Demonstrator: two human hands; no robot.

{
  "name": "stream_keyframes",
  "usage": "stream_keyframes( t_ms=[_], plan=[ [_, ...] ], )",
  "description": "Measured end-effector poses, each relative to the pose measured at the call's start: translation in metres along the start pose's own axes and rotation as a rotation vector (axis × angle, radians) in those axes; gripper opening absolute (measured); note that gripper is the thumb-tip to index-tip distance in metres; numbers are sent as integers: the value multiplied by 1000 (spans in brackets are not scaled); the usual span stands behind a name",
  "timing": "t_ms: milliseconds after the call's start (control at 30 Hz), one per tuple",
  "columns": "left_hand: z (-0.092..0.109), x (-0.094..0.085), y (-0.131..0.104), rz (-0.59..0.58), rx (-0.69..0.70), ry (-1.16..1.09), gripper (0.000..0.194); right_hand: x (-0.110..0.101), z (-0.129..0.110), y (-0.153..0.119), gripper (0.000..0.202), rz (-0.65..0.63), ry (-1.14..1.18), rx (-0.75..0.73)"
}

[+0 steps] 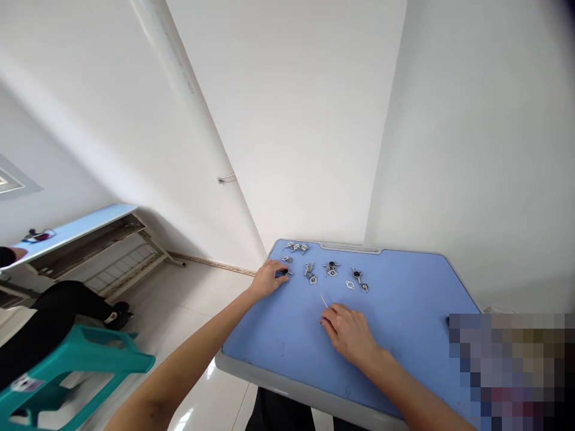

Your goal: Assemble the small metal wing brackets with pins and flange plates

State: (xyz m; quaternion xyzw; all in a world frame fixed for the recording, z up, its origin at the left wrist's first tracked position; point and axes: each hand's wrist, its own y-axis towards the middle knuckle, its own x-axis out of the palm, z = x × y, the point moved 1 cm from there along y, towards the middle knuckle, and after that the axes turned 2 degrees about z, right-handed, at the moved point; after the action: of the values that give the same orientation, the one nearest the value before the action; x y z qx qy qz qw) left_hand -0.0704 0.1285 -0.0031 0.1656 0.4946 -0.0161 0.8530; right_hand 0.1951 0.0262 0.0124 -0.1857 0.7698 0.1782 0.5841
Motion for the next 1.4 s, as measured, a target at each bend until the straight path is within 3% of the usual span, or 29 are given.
stream_keyframes(
  t_ms=[233, 300, 400, 500, 600, 700, 867, 1100, 1233, 1400],
  plan=[
    [48, 8, -63, -14, 83, 5, 18, -14, 18, 0, 21, -33, -45, 15],
    [53, 7, -71, -11, 108, -12, 25, -16, 22, -2, 19, -63, -63, 17],
    [40, -2, -50, 35, 127, -45, 31, -16, 27, -7, 22, -97, -93, 38],
    [12, -8, -3, 114, 125, -46, 28, -15, 32, -12, 21, -91, -113, 67],
    [-10, 1, 34, 123, 163, -59, 28, -19, 34, -15, 20, -105, -135, 102],
    [-19, 18, 39, 85, 215, -94, 23, -27, 34, -17, 19, -152, -160, 147],
    [-22, 31, -2, 147, 195, -122, 30, -34, 37, -20, 23, -173, -99, 166],
    [1, 23, -62, 134, 203, -159, 28, -26, 48, -18, 29, -137, -16, 170],
    [22, 22, -81, 114, 223, -188, 26, -18, 51, -30, 27, -60, -137, 159],
    [40, 21, -87, 81, 256, -224, 24, -8, 59, -50, 27, 33, -286, 151]
  ],
)
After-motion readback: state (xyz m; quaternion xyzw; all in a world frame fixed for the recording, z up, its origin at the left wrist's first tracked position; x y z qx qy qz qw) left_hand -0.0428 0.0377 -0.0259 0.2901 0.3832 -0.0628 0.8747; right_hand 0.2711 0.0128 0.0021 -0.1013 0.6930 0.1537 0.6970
